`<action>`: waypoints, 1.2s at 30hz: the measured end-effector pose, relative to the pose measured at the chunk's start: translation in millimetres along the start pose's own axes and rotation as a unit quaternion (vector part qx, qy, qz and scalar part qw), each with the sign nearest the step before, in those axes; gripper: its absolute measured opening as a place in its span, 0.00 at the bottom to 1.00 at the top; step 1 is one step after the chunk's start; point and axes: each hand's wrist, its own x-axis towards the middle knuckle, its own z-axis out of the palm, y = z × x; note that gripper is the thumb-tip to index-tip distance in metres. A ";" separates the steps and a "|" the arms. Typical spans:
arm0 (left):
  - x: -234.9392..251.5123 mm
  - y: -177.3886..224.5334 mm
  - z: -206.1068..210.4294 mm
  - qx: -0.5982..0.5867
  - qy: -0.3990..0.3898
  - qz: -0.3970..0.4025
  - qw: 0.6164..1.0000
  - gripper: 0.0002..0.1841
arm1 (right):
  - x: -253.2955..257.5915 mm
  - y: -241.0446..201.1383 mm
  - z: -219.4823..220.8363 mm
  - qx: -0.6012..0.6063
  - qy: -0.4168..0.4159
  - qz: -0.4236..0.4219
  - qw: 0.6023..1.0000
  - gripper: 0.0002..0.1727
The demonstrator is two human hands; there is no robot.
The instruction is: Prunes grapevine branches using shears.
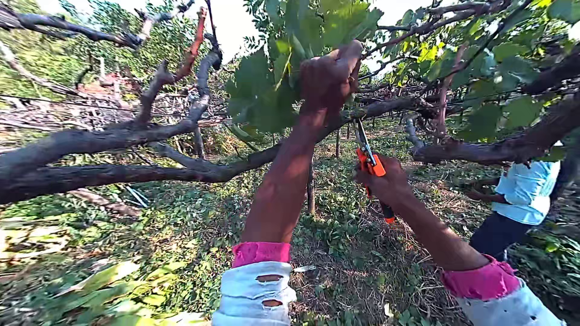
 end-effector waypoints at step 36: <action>3.6 -25.3 -46.4 -0.014 -0.307 -0.136 0.942 0.19 | 77.6 -48.5 -8.3 -0.253 0.186 -0.205 0.927 0.33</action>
